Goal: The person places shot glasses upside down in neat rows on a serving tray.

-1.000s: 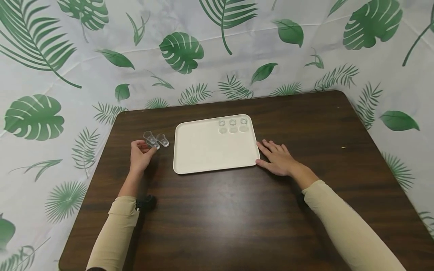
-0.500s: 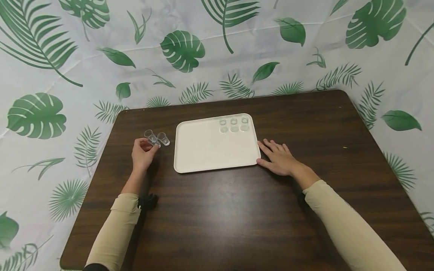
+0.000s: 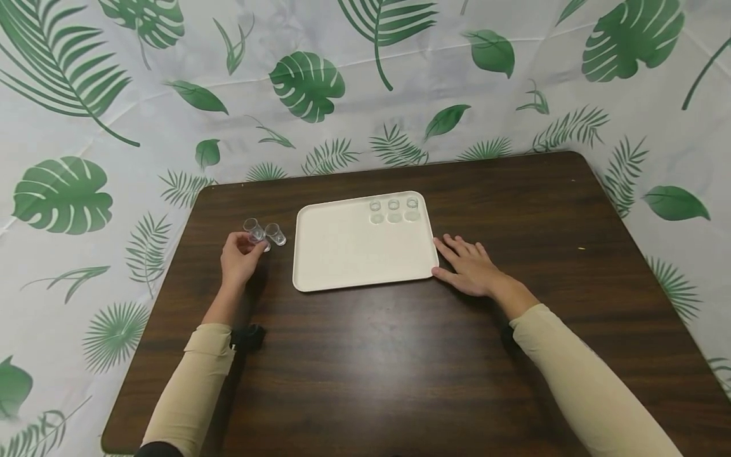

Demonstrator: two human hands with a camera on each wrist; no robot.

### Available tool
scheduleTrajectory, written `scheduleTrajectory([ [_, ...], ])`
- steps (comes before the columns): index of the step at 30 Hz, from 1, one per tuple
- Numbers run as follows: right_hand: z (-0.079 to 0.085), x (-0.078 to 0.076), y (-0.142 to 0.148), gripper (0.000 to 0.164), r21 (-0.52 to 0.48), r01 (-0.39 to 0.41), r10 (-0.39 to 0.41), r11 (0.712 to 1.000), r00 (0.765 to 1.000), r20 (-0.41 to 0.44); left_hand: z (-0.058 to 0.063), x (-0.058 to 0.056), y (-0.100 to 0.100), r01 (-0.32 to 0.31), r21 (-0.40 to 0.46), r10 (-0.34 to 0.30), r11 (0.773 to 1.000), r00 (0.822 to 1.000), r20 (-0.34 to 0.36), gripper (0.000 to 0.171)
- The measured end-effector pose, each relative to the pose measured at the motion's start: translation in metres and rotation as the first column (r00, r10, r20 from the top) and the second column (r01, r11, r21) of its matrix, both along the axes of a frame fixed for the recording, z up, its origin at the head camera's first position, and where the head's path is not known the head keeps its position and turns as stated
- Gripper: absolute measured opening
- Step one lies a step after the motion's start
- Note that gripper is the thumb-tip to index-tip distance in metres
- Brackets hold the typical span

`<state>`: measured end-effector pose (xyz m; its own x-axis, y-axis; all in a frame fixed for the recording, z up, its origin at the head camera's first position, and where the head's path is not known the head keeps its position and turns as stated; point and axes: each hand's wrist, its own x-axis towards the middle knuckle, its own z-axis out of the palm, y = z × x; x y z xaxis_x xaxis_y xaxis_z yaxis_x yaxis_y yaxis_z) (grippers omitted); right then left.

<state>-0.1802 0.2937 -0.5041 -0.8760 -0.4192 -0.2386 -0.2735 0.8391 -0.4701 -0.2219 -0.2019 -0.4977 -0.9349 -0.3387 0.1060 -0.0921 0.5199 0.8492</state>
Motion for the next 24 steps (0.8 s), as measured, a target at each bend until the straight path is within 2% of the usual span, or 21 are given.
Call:
scheduleTrajectory([
  [5, -0.001, 0.000, 0.000, 0.080, -0.006, -0.002, 0.002, 1.000, 1.000, 0.004, -0.002, 0.004, -0.007, 0.001, 0.002, -0.001, 1.000, 1.000, 0.023, 0.038],
  [11, 0.003, 0.000, 0.000, 0.079, -0.006, 0.000, 0.000, 1.000, 1.000, -0.001, -0.002, 0.011, -0.018, -0.024, 0.008, 0.024, 1.000, 1.000, 0.009, 0.036],
  [16, 0.006, 0.001, 0.000, 0.079, -0.031, -0.010, 0.010, 0.999, 1.000, 0.003, 0.005, 0.017, -0.031, -0.069, 0.041, 0.068, 0.997, 0.998, 0.013, 0.036],
  [19, 0.004, 0.001, 0.000, 0.079, -0.017, -0.004, 0.004, 1.000, 1.000, 0.008, 0.009, 0.019, -0.039, -0.105, 0.031, 0.104, 0.994, 0.994, 0.027, 0.037],
  [24, 0.000, -0.002, 0.001, 0.079, -0.005, 0.002, -0.001, 1.000, 1.000, 0.019, 0.018, 0.021, -0.052, -0.164, 0.066, 0.162, 0.984, 0.986, 0.031, 0.036],
])
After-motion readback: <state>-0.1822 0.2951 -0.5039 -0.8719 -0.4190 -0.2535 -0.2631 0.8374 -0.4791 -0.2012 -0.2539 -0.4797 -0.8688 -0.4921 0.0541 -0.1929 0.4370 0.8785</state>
